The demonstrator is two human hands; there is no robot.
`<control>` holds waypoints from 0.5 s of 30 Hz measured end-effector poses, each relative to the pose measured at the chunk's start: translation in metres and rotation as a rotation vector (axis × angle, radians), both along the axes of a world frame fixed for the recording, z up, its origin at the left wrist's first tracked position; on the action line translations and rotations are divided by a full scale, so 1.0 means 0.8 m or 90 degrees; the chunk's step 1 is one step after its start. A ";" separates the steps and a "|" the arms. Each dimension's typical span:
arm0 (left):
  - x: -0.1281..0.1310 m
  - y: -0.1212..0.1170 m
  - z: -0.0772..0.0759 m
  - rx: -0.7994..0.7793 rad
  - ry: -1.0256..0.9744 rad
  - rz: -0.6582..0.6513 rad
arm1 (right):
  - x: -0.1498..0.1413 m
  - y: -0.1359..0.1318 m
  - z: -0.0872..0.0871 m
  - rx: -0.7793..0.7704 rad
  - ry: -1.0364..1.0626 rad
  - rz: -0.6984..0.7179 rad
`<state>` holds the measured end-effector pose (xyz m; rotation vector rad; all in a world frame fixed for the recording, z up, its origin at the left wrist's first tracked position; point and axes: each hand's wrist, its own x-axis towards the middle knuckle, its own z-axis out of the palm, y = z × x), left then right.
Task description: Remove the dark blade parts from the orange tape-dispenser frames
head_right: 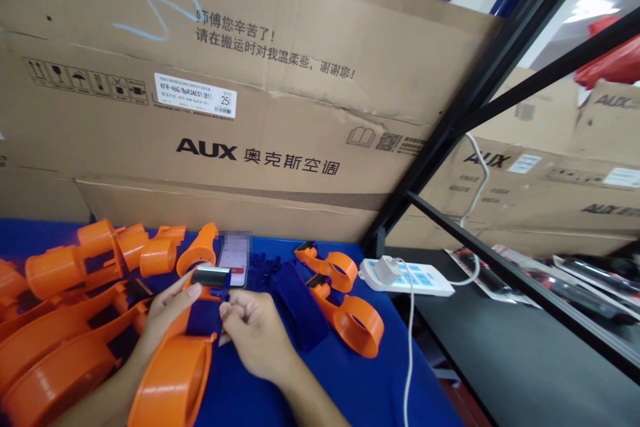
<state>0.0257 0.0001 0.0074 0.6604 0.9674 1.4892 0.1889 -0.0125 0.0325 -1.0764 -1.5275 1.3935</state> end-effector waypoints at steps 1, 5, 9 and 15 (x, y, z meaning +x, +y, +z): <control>0.000 0.000 0.000 0.002 0.000 0.000 | 0.000 0.000 0.001 0.003 0.003 0.000; -0.001 0.000 -0.002 -0.004 -0.013 -0.021 | -0.001 -0.001 0.004 0.015 0.007 -0.008; -0.003 0.002 -0.005 0.001 -0.023 -0.033 | -0.001 -0.001 0.002 0.021 0.008 -0.004; -0.009 0.007 -0.008 -0.003 -0.065 -0.083 | -0.002 0.004 -0.009 0.010 0.029 -0.018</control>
